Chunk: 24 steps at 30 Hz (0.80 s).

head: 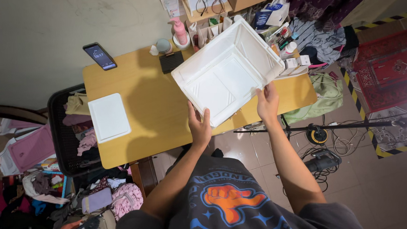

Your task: The person disassembles a white plastic storage unit on a yellow table. They remove the lid, take out three internal trays, and peel off protective plastic film from the unit's interior surfaces.

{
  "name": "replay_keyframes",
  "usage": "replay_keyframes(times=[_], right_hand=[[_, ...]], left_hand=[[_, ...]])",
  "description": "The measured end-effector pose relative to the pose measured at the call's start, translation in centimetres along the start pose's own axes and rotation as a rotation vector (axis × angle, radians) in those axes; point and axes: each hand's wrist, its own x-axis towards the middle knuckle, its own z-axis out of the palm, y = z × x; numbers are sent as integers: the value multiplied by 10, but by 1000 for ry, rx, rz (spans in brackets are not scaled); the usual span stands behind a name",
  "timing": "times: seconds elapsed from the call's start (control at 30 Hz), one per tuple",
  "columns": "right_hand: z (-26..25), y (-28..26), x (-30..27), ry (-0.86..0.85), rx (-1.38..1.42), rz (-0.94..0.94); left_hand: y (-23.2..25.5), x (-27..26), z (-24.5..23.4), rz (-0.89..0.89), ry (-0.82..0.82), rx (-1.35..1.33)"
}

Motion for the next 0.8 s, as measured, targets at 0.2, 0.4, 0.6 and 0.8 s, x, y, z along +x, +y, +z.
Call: replay_keyframes(times=[0.2, 0.4, 0.6, 0.8], right_hand=[[-7, -2, -8, 62, -121, 58], [7, -23, -45, 121, -281, 75], [38, -43, -86, 194, -377, 62], [74, -57, -123, 286, -379, 80]], left_hand=[[-2, 8, -7, -20, 24, 17], [9, 34, -34, 15, -1, 46], [28, 66, -61, 59, -140, 81], [28, 95, -90, 27, -318, 9]])
